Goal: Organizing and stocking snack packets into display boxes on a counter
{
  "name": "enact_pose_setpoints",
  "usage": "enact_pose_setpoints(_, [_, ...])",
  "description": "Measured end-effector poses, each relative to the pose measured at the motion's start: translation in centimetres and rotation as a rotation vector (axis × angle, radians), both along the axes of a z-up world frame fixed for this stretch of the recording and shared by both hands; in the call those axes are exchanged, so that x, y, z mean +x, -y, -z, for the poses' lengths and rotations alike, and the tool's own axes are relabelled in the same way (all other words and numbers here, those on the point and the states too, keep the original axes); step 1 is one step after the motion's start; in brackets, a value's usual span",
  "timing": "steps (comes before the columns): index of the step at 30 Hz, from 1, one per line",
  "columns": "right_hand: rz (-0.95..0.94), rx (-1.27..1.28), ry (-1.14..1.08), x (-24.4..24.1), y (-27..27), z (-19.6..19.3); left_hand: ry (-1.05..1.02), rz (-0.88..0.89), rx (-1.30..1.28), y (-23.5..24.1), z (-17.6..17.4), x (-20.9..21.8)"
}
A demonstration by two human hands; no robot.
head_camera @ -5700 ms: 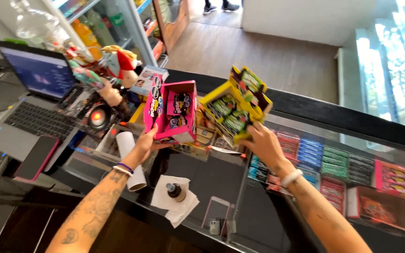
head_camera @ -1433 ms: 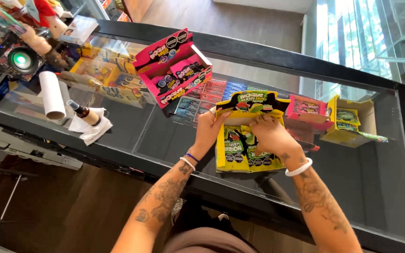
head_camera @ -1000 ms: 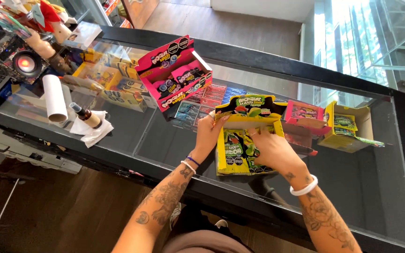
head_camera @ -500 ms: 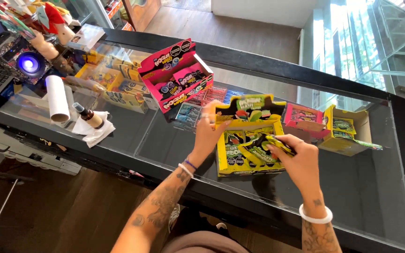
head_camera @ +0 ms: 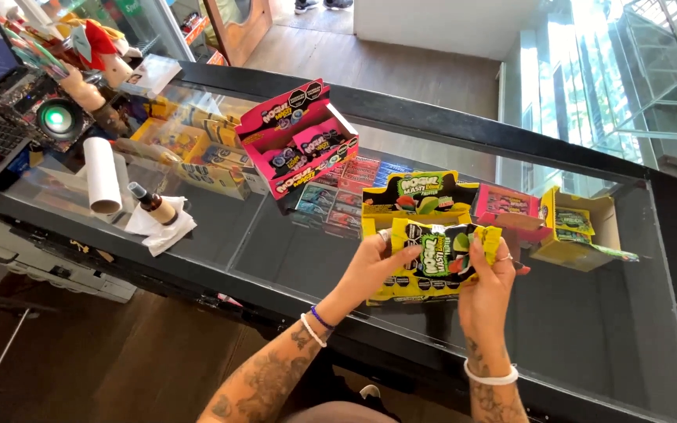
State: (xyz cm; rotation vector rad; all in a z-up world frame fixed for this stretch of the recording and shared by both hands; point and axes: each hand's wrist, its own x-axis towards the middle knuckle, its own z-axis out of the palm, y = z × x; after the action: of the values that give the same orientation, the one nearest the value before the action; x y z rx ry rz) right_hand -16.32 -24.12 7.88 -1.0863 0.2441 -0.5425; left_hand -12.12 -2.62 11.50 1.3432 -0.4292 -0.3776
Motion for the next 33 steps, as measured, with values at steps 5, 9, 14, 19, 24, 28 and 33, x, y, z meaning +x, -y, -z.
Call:
enact_pose_setpoints(5, [0.039, -0.059, 0.06, 0.1, 1.1, 2.1, 0.161, -0.065, -0.007, 0.9, 3.6, 1.6])
enact_pose_setpoints(9, [-0.008, -0.23, 0.004, -1.4, 1.7, -0.8, 0.279, -0.123, 0.074, 0.4, 2.2, 1.4])
enact_pose_setpoints(14, [-0.198, -0.588, -0.135, -3.2, 2.6, -0.7, 0.456, -0.202, 0.181, -0.3, 3.3, 3.1])
enact_pose_setpoints(19, [-0.171, -0.687, -0.104, -3.9, 0.3, -3.0, 0.477, -0.256, 0.201, -0.6, -0.7, 1.5])
enact_pose_setpoints(24, [-0.14, -0.684, -0.068, -3.5, 0.4, -1.1, 0.488, -0.244, 0.171, -0.1, -2.2, 1.5])
enact_pose_setpoints(28, [-0.163, -0.739, -0.071, -4.2, -0.7, -4.5, 0.49, -0.229, 0.176, 0.0, 0.5, 2.3])
enact_pose_setpoints(33, [-0.08, -0.806, -0.056, -4.0, 0.0, -3.1, 0.484, -0.23, 0.19, 0.4, -2.4, 0.9])
